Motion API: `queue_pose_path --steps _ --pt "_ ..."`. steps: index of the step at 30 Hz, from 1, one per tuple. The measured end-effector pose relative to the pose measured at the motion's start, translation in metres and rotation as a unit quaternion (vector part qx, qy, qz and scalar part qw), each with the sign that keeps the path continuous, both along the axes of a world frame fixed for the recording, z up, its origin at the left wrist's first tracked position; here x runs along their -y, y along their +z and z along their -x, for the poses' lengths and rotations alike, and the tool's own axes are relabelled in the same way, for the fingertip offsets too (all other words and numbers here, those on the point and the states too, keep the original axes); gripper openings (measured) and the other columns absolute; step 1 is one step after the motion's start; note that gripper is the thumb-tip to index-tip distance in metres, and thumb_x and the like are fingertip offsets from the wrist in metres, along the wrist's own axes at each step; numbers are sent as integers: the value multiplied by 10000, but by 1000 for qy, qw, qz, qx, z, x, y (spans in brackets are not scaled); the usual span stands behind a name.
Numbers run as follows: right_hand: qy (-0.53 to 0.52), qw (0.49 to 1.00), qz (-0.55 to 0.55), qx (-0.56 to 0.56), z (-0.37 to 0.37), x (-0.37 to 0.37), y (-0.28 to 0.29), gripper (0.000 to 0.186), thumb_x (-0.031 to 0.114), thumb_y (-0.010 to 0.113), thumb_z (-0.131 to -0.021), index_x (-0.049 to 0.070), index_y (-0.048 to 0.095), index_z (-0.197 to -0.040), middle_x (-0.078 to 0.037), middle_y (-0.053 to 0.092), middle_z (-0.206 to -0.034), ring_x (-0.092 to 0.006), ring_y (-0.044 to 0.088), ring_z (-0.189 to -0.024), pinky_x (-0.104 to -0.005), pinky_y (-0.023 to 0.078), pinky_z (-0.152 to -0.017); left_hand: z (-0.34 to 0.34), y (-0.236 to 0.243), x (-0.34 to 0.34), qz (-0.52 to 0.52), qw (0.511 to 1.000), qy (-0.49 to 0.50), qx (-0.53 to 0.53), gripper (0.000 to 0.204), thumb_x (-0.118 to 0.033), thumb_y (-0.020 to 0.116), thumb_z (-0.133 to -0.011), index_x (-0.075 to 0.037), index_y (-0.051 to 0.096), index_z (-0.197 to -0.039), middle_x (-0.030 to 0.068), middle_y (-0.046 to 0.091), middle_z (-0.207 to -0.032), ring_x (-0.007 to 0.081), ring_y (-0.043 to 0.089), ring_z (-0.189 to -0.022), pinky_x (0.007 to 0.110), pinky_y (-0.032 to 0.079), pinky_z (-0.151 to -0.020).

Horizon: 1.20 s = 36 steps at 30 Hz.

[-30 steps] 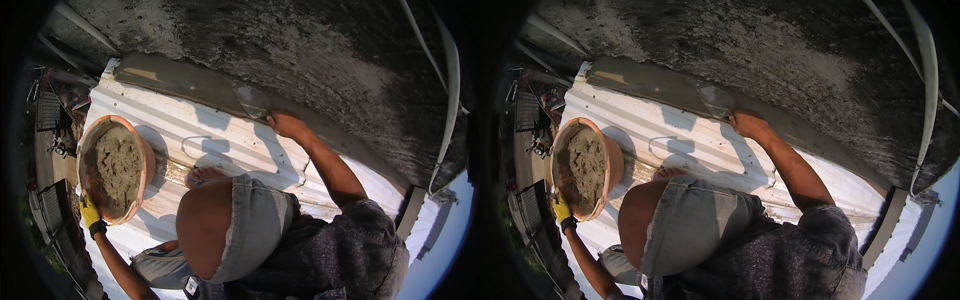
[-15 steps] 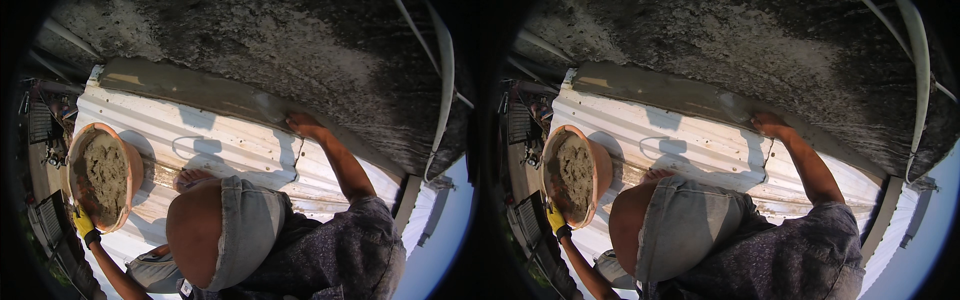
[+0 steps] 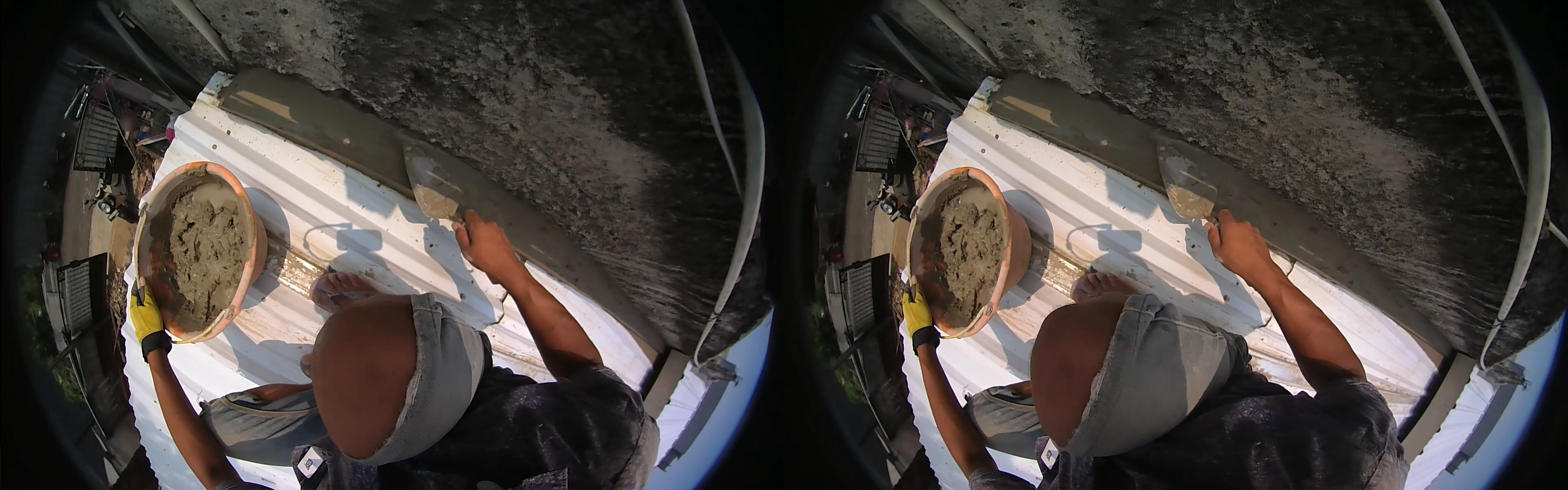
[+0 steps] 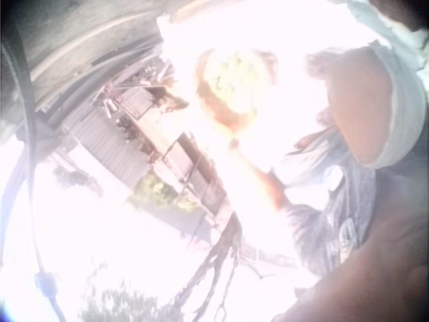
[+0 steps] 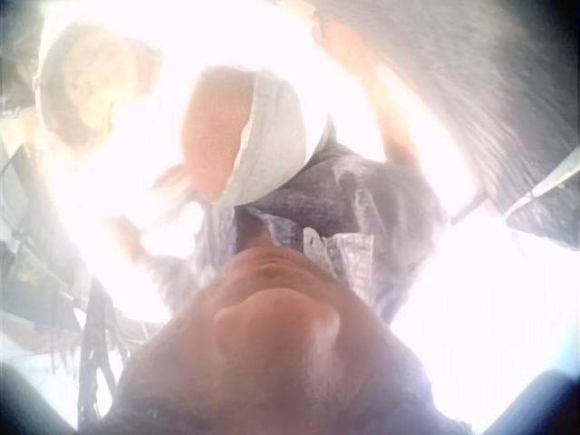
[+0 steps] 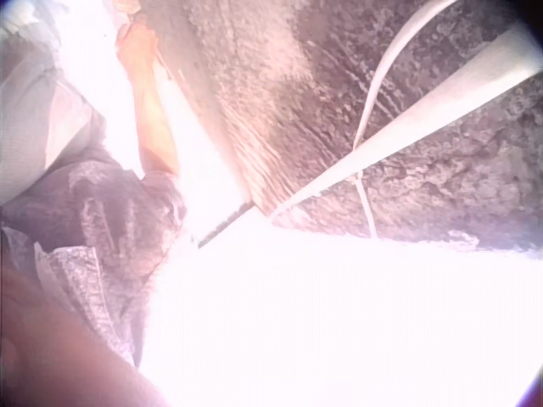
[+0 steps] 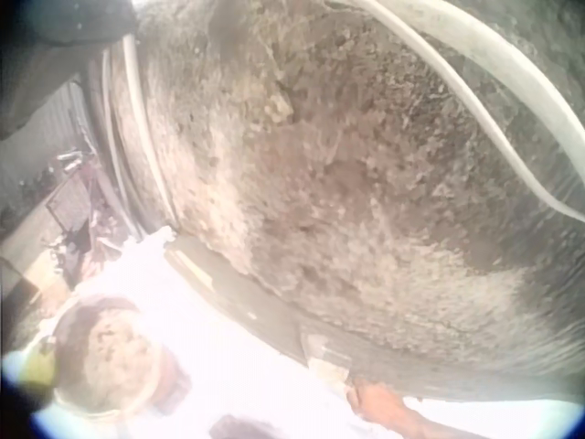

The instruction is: The person scoops cement from a bucket using a trowel and applies it to the edge of a corrugated metal roof. They repeatedly smooth the cement along the roof's edge.

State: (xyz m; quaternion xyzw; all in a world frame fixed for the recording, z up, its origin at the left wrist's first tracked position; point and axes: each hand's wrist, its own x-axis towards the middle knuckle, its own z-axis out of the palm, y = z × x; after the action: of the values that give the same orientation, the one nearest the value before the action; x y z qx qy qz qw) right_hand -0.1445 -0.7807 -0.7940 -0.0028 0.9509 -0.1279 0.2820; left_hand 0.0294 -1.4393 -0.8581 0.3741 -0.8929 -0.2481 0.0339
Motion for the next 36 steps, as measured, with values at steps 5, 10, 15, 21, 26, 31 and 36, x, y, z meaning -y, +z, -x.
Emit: queue_pose_path --steps 5,10,15,21,26,31,36 --pt "10 999 28 12 21 5 -15 373 323 495 -958 -20 565 -1087 -301 647 -850 -488 621 -840 -551 474 -786 -6 -6 6 41 999 3 23 482 -404 498 -990 16 606 -1200 235 662 -1074 377 627 -979 388 475 -845" --pt "1 1000 18 19 46 4 -15 403 365 465 -966 -3 593 -1073 -274 649 -943 -460 615 -916 -503 476 -814 -7 -7 7 32 999 -10 -7 482 -407 487 -1000 16 601 -1203 209 678 -1021 319 637 -904 368 477 -823" --pt "25 999 27 35 64 1 -26 412 374 450 -969 -4 596 -1048 -256 648 -946 -434 619 -905 -464 469 -812 0 0 -9 5 999 -3 -32 489 -417 489 -1000 15 604 -1198 193 681 -1004 290 631 -877 359 479 -808" --pt "-3 997 41 63 72 10 -26 408 378 451 -969 -2 593 -1010 -228 636 -821 -369 636 -783 -456 468 -745 1 8 -15 9 1000 21 -1 497 -434 492 -996 8 617 -1186 186 686 -1003 279 634 -877 359 481 -802" --pt "-6 990 60 125 81 17 -26 408 381 446 -978 -1 590 -974 -148 576 -647 -270 603 -587 -430 460 -652 7 11 -20 7 999 30 -8 497 -439 498 -993 2 625 -1184 184 687 -1025 285 635 -898 356 477 -828" --pt "27 977 114 180 85 19 -29 416 377 445 -989 -14 576 -933 -108 548 -608 -202 564 -513 -400 452 -567 5 10 -15 3 1000 26 -4 482 -413 499 -990 -2 606 -1219 217 665 -1099 348 627 -1000 377 468 -871" --pt "-60 945 217 236 67 21 -34 403 371 449 -993 -3 569 -902 -82 520 -578 -197 571 -503 -395 455 -542 -2 2 -6 0 1000 20 0 451 -373 510 -989 4 601 -1218 226 664 -1095 370 635 -988 390 474 -850"
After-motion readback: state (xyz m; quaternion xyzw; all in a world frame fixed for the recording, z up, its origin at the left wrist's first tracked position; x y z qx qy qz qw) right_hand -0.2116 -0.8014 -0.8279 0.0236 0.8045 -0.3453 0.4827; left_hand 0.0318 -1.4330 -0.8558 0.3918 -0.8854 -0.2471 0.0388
